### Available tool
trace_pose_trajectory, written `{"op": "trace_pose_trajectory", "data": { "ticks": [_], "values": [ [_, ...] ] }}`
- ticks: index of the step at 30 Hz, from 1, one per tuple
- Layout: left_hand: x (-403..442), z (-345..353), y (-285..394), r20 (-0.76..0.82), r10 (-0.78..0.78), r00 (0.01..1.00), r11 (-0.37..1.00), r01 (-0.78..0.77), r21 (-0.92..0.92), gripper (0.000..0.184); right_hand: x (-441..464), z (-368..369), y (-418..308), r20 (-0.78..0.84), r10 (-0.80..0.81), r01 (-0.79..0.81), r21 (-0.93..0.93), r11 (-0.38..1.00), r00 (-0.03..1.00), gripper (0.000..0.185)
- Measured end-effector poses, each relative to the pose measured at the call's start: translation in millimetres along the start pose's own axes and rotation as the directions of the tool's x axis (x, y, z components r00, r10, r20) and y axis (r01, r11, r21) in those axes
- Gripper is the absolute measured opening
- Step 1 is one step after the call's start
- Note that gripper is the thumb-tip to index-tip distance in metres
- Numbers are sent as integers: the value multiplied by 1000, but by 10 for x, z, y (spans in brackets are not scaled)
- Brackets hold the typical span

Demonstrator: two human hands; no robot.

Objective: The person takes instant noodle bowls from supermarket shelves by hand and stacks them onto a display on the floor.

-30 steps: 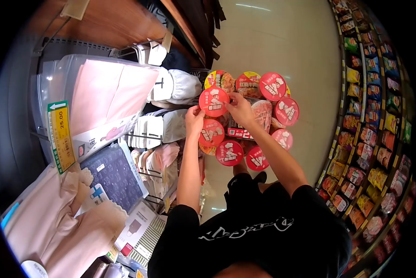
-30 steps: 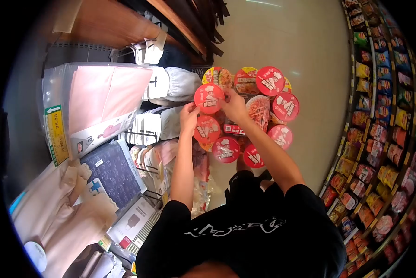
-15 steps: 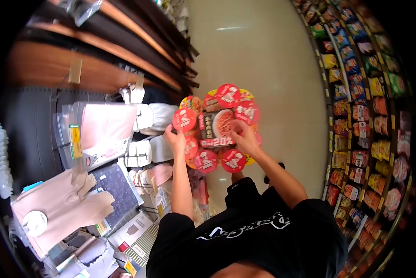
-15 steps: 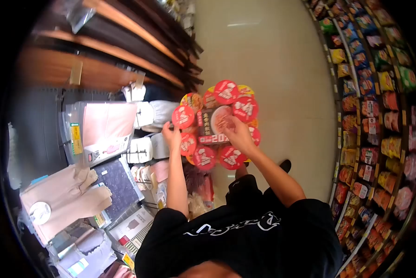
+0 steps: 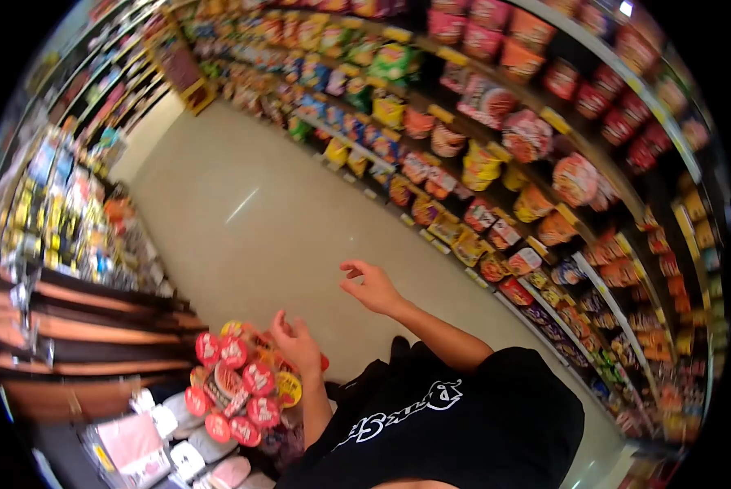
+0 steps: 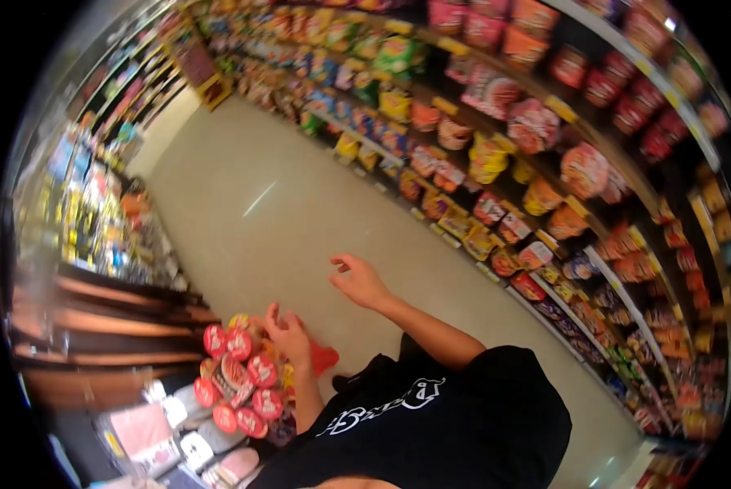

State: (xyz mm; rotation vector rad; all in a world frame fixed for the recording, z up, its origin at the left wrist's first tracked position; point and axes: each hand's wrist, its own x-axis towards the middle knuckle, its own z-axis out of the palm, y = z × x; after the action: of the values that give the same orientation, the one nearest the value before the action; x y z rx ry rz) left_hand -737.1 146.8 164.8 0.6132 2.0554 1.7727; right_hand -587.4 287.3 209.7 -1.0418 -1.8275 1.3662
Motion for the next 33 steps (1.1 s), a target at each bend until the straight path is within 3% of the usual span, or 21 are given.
{"op": "trace_pose_trajectory", "data": {
  "ticks": [3, 6, 14, 16, 17, 18, 21, 24, 26, 27, 28, 30, 33],
  "values": [
    [-93, 884, 436, 240, 173, 955, 981, -190, 48, 39, -35, -979, -56, -229, 9, -14, -18, 1000, 973, 37],
    [-161, 1567, 876, 378, 279, 883, 959, -279, -56, 36, -48, -1678, 32, -436, -31, 32, -4, 999, 899, 35],
    [2, 3160, 1540, 529, 469, 707, 883, -384, -270, 37, 298, -2954, -104, -692, -69, 209, 120, 971, 719, 35],
    [115, 3611, 1760, 547, 518, 658, 855, -392, -339, 38, 475, -3275, -232, -727, -112, 252, 85, 964, 677, 36],
    [177, 3861, 1884, 554, 543, 631, 839, -386, -382, 39, 526, -3440, -350, -732, -23, 195, 151, 969, 681, 37],
    [228, 4053, 2002, 563, 562, 606, 826, -377, -419, 40, 668, -3626, -311, -759, -211, 277, -43, 960, 616, 36],
    [357, 4689, 2482, 572, 636, 518, 764, -318, -562, 40, 1033, -4051, -541, -800, -182, 397, 76, 914, 571, 39],
    [494, 5293, 2930, 536, 735, 416, 677, -403, -616, 42, 1426, -4523, -670, -795, -332, 332, -175, 927, 508, 45],
    [513, 5534, 3356, 567, 740, 362, 673, -411, -615, 46, 1619, -4701, -871, -825, -301, 286, -177, 942, 479, 47],
    [538, 5740, 3441, 532, 777, 336, 629, -425, -651, 49, 1738, -4799, -932, -837, -289, 265, -180, 947, 465, 48],
    [537, 5884, 3568, 496, 806, 321, 591, -437, -677, 52, 1849, -4950, -939, -806, -376, 300, -258, 918, 457, 52],
    [526, 6086, 3852, 497, 818, 290, 575, -451, -683, 55, 2046, -5193, -977, -822, -360, 333, -223, 916, 441, 53],
    [537, 6519, 3950, 319, 894, 314, 448, -596, -667, 60, 2347, -5513, -1043, -858, -343, 453, -149, 879, 383, 51]
  ]
}}
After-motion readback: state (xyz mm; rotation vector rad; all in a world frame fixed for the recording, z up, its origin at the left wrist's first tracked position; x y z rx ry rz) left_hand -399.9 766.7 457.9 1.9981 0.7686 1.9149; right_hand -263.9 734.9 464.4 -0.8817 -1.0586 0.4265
